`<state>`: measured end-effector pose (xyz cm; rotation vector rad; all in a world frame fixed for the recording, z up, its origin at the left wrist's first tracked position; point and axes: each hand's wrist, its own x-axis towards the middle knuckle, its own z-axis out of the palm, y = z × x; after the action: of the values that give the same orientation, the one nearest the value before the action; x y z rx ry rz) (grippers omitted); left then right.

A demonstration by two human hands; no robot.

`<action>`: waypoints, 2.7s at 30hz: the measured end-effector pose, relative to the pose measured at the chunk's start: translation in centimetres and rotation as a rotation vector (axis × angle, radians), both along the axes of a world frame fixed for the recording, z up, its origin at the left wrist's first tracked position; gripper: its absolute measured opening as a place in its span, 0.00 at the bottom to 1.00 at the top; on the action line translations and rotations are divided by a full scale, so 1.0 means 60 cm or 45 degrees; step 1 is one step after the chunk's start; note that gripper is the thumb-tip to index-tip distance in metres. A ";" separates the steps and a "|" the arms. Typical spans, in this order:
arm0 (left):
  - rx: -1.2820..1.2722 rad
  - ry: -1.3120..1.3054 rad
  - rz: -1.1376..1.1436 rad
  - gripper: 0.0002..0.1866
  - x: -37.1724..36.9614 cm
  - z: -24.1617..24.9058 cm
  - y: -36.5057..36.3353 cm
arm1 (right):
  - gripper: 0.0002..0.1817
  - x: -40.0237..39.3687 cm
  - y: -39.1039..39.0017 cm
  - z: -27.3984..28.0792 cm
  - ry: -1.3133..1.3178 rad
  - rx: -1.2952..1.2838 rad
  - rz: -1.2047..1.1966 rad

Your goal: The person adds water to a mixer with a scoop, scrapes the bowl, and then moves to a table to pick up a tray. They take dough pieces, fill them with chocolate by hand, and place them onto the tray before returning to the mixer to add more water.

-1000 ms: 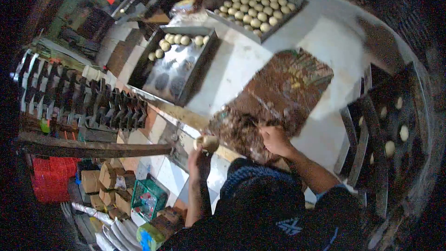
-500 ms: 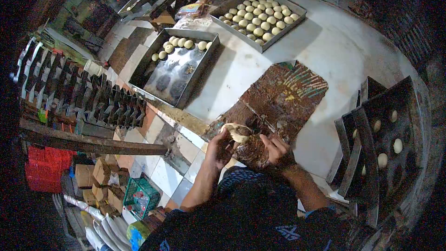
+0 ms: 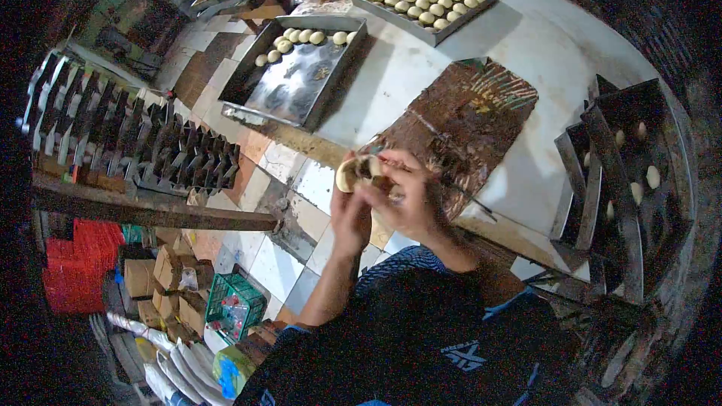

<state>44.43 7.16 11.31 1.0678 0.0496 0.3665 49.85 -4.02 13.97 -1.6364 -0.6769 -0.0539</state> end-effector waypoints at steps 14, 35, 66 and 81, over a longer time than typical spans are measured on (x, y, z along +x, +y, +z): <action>0.142 -0.317 0.197 0.20 -0.287 0.037 0.120 | 0.17 -0.231 0.080 0.099 0.198 -0.063 0.326; 0.486 -0.614 -0.293 0.20 -0.134 0.098 -0.196 | 0.12 -0.217 -0.280 0.160 0.033 0.053 -0.145; 0.847 -0.461 -1.233 0.26 0.110 0.191 -0.607 | 0.24 0.055 -0.899 0.213 0.019 -0.500 -0.858; 0.858 0.438 0.091 0.05 0.153 -0.080 0.044 | 0.24 0.166 -1.081 0.155 -0.477 -1.251 -1.454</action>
<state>53.58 9.81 6.49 1.7928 0.2869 0.2621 59.82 -68.86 23.26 -2.8234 0.1205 -0.9992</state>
